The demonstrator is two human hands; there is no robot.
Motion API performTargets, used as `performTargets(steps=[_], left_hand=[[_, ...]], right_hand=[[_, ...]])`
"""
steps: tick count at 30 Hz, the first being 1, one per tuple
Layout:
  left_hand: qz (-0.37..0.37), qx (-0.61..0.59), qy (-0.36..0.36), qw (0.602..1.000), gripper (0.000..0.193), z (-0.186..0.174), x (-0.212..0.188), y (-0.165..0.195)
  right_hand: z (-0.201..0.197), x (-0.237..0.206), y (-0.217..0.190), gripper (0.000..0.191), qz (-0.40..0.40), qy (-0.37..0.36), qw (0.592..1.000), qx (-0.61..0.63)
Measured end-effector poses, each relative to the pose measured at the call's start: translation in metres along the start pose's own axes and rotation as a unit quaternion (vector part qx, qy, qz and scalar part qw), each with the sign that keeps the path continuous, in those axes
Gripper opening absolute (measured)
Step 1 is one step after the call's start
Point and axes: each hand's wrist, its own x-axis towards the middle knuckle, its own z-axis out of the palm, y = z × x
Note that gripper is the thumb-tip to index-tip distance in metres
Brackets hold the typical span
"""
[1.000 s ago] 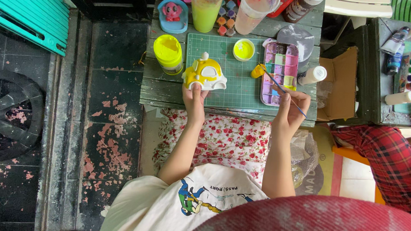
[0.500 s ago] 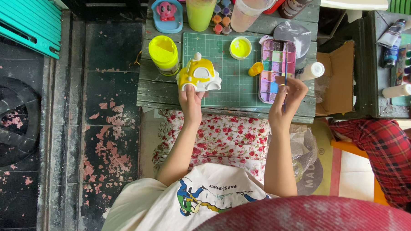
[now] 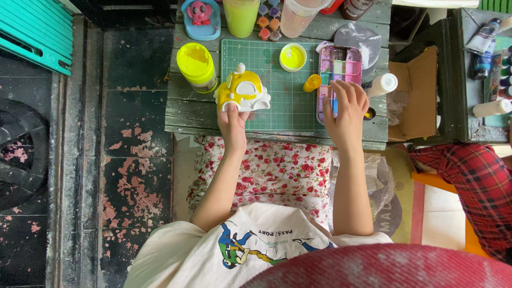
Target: The person paints a small plaster car-shaped figurine with yellow paint using a paintbrush, holding and rotating the figurine to reach different sides. They dip the brush into a paint palette and a yellow paint cup while working, and briefly handle small paint pots on the table.
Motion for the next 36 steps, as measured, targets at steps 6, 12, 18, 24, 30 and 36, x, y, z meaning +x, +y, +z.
performTargets(steps=[6,12,18,24,30,36], left_hand=[[-0.003,-0.006,0.004,1.0,0.065,0.005,0.0,0.002],[-0.002,-0.02,-0.001,1.0,0.069,0.016,-0.001,0.012],[0.014,-0.035,-0.006,0.999,0.074,0.029,-0.002,0.022],[0.104,0.101,0.024,0.989,0.065,0.03,-0.01,0.023],[0.198,0.257,-0.002,0.946,0.088,0.022,-0.022,0.031],[0.268,0.416,-0.017,0.869,0.096,0.009,-0.027,0.035]], right_hand=[[0.004,0.018,-0.033,0.025,-0.012,0.052,0.997,0.049],[0.05,0.08,-0.064,0.028,-0.017,-0.029,0.998,0.054],[0.077,0.147,-0.088,0.031,-0.031,-0.091,0.994,-0.044],[0.081,0.172,-0.105,0.018,0.016,-0.106,0.984,-0.139],[0.081,0.177,-0.104,0.011,0.079,-0.087,0.98,-0.161],[0.084,0.171,-0.097,0.022,0.061,-0.09,0.982,-0.153]])
